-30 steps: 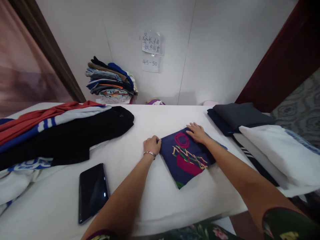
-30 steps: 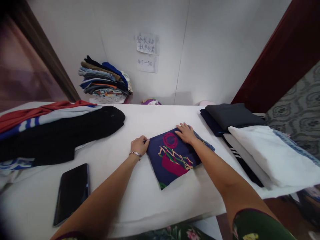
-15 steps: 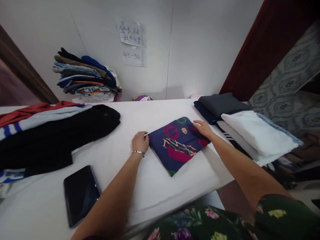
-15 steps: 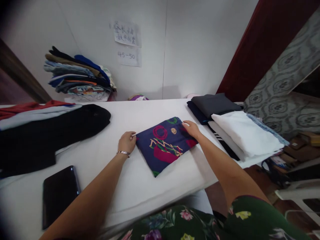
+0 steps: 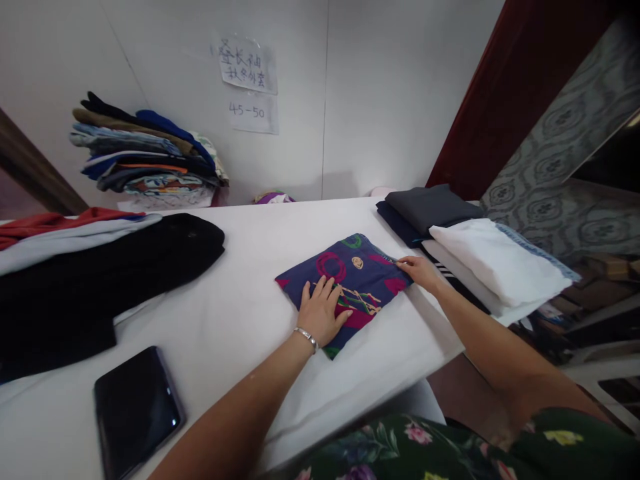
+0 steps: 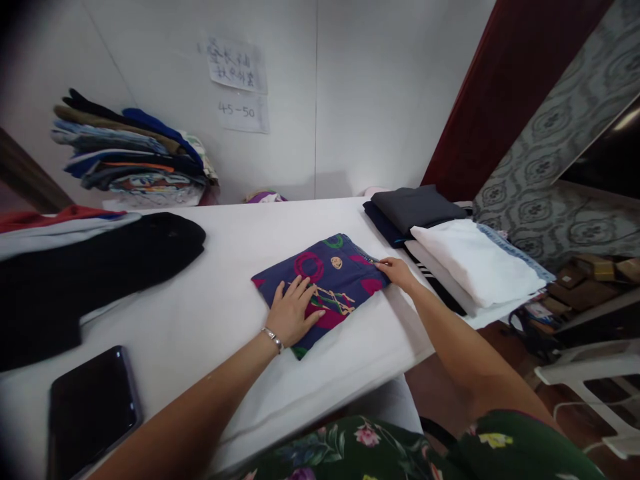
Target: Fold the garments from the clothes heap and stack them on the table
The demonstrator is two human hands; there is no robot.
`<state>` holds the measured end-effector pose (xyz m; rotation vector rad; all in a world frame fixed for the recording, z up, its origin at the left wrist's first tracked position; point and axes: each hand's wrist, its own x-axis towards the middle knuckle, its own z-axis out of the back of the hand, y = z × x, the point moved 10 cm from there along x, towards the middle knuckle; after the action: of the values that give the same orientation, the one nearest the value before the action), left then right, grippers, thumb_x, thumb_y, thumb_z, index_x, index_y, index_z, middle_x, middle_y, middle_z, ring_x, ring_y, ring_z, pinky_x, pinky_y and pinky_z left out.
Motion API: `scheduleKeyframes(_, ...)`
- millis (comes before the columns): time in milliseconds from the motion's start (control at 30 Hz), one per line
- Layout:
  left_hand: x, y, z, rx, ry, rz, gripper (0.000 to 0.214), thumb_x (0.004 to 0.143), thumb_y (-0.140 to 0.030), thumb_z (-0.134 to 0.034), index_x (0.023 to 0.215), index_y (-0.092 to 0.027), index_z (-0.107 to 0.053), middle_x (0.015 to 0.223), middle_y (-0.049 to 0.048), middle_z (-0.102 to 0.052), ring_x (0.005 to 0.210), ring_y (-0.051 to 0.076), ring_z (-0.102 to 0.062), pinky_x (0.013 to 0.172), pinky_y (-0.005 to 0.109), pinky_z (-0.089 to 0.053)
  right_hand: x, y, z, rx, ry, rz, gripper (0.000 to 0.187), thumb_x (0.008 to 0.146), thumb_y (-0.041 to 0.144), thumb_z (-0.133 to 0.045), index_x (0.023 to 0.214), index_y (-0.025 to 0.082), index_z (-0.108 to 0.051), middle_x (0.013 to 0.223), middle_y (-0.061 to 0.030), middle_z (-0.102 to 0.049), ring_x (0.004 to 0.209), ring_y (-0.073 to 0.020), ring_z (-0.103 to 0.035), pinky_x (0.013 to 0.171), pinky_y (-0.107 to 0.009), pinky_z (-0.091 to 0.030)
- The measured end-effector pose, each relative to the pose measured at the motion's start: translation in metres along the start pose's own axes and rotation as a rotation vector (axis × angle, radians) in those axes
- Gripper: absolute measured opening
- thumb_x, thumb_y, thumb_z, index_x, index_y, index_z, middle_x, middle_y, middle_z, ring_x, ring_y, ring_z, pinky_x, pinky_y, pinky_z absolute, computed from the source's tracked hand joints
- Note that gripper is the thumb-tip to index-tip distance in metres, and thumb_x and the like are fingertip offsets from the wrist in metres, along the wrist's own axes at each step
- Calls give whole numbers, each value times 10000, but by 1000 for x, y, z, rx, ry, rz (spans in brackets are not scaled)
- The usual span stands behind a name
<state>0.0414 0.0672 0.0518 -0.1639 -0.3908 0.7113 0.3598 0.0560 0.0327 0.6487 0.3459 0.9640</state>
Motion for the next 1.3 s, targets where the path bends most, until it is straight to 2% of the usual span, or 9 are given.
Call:
scheduleKeyframes(233,2,2,0,19,23,22,510,879,-488,-465,1315,-229,-515,1423,109,-490,1373,298,-340,1130,582,-149,-4,20,-9,-500,-94,165,333,942,411,-383,962,230,-661,892,-42,-714,804,-184,-626,625,-257,-383)
scheduleKeyframes(433,3,3,0,33,22,20,502,877,-469,-473,1313,-226,-523,1410,115,-504,1371,305,-346,1125,591,-157,-15,28,-11,-593,-99,183,332,956,373,-366,990,216,-657,972,-89,-701,899,-220,-620,724,-288,-415)
scheduleKeyframes(567,2,3,-2,55,26,14,513,881,-468,-468,1320,-207,-515,1419,114,-494,1375,302,-339,1126,592,-164,-26,64,-14,-565,-119,331,357,956,306,-341,1081,197,-657,1146,-110,-648,1088,-233,-562,923,-330,-402)
scheduleKeyframes(733,0,2,0,81,30,31,510,895,-481,-438,1327,-219,-505,1432,89,-483,1380,282,-334,1135,581,-171,-46,137,-59,-321,33,691,501,943,482,-364,1344,222,-516,1464,-89,-422,1344,-240,-374,1104,-416,-291)
scheduleKeyframes(833,0,2,-1,85,51,33,522,899,-486,-431,1337,-209,-494,1446,87,-466,1388,272,-319,1142,575,-163,-39,144,-97,-369,235,617,618,915,579,-374,1445,262,-377,1547,-73,-273,1428,-288,-205,1127,-537,-184)
scheduleKeyframes(933,0,2,-1,75,55,37,525,898,-490,-432,1338,-211,-490,1451,86,-459,1390,270,-317,1143,578,-159,-28,136,-114,-399,318,516,632,913,584,-378,1460,269,-345,1551,-71,-255,1437,-298,-170,1117,-593,-137)
scheduleKeyframes(1100,-1,3,0,53,41,30,517,889,-478,-458,1333,-217,-490,1433,87,-483,1381,276,-331,1137,588,-167,-28,126,-101,-252,301,507,537,910,508,-452,1385,257,-472,1514,-92,-339,1424,-295,-219,1121,-580,-149)
scheduleKeyframes(1233,-1,3,0,28,25,23,512,887,-471,-467,1331,-217,-490,1424,93,-492,1375,284,-342,1132,597,-176,-65,112,-49,101,-9,537,357,851,443,-573,1133,250,-677,1340,-87,-563,1321,-286,-410,1129,-533,-211)
scheduleKeyframes(1300,-1,3,-1,19,19,23,506,889,-470,-464,1327,-218,-494,1422,94,-494,1375,284,-342,1132,598,-172,-91,84,-26,415,-153,429,319,816,433,-623,1067,248,-691,1240,-77,-628,1218,-267,-512,1099,-498,-308)
